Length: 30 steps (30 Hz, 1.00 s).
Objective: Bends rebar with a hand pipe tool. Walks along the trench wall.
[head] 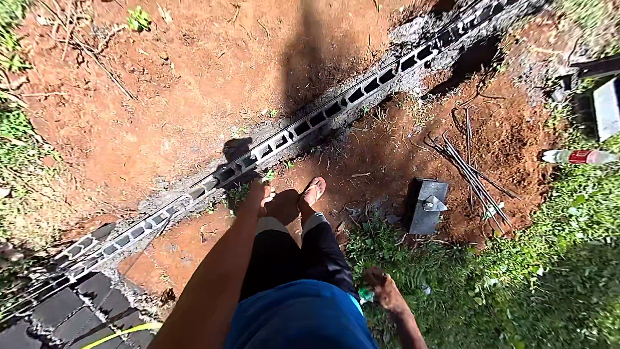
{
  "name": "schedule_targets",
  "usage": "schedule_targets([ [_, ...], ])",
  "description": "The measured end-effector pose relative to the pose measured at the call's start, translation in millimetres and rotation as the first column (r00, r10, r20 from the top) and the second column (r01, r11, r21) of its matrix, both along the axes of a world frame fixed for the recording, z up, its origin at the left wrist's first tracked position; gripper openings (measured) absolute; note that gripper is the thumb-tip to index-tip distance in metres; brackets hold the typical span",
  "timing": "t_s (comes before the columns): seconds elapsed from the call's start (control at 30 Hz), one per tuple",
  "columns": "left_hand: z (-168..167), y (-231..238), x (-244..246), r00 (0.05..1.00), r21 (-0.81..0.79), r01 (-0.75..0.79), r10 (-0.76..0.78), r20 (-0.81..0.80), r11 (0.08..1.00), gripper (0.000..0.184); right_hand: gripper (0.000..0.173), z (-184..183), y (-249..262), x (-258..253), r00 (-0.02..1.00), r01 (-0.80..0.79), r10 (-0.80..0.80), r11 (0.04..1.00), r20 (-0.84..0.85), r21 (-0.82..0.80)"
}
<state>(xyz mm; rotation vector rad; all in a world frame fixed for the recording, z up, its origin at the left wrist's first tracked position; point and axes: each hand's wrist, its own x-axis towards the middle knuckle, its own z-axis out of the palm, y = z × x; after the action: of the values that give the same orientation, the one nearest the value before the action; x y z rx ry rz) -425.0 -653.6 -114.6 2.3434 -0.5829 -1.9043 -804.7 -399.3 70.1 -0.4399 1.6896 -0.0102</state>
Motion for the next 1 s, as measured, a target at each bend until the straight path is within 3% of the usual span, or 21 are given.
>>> schedule_targets([
  [0.13, 13.0, 8.3, -16.9, 0.999, -0.032, -0.028, 0.027, -0.045, 0.999, 0.047, 0.048, 15.9, -40.6, 12.9, 0.913, -0.406, 0.394, 0.905, 0.109, 0.129],
  [0.23, 31.1, 13.2, -25.6, 0.999, 0.008, -0.038, 0.038, -0.001, 0.999, 0.044, 0.044, 12.8, -42.5, 29.5, 0.829, -0.559, 0.549, 0.817, 0.105, 0.144],
  [0.4, 15.0, 25.8, -25.2, 0.999, 0.003, -0.019, 0.019, -0.026, 1.000, 0.045, 0.039, 20.7, -25.8, 27.1, 0.841, -0.541, 0.541, 0.839, 0.023, 0.061],
  [0.6, 11.9, 27.6, -18.2, 0.998, 0.004, 0.058, -0.058, -0.027, 0.998, 0.043, 0.036, 98.8, -14.7, 28.4, 0.872, -0.483, 0.480, 0.875, 0.094, 0.011],
  [0.67, 6.2, 27.7, -14.2, 0.997, -0.022, 0.068, -0.069, -0.020, 0.997, 0.043, 0.032, 99.9, 2.7, 27.1, 0.931, -0.359, 0.362, 0.931, 0.052, -0.068],
  [0.73, 3.8, 27.1, -11.6, 0.995, -0.035, 0.101, -0.101, -0.022, 0.994, 0.043, 0.029, 89.5, 23.3, 19.4, 0.998, -0.068, 0.068, 0.984, -0.004, -0.167],
  [0.8, -0.1, 27.2, -11.8, 0.992, -0.037, 0.126, -0.126, -0.018, 0.991, 0.042, 0.023, 81.0, 40.9, 5.5, 0.957, 0.274, -0.288, 0.926, -0.018, -0.261],
  [0.83, -1.0, 25.5, -13.3, 0.992, -0.035, 0.127, -0.127, -0.015, 0.991, 0.042, 0.020, 78.9, 44.4, -5.4, 0.916, 0.373, -0.399, 0.883, -0.038, -0.284],
  [1.0, -1.4, 11.6, -25.1, 0.991, -0.048, 0.133, -0.133, -0.001, 0.990, 0.044, 0.028, 68.7, 39.1, -93.7, 0.854, 0.403, -0.459, 0.881, -0.244, -0.248],
])
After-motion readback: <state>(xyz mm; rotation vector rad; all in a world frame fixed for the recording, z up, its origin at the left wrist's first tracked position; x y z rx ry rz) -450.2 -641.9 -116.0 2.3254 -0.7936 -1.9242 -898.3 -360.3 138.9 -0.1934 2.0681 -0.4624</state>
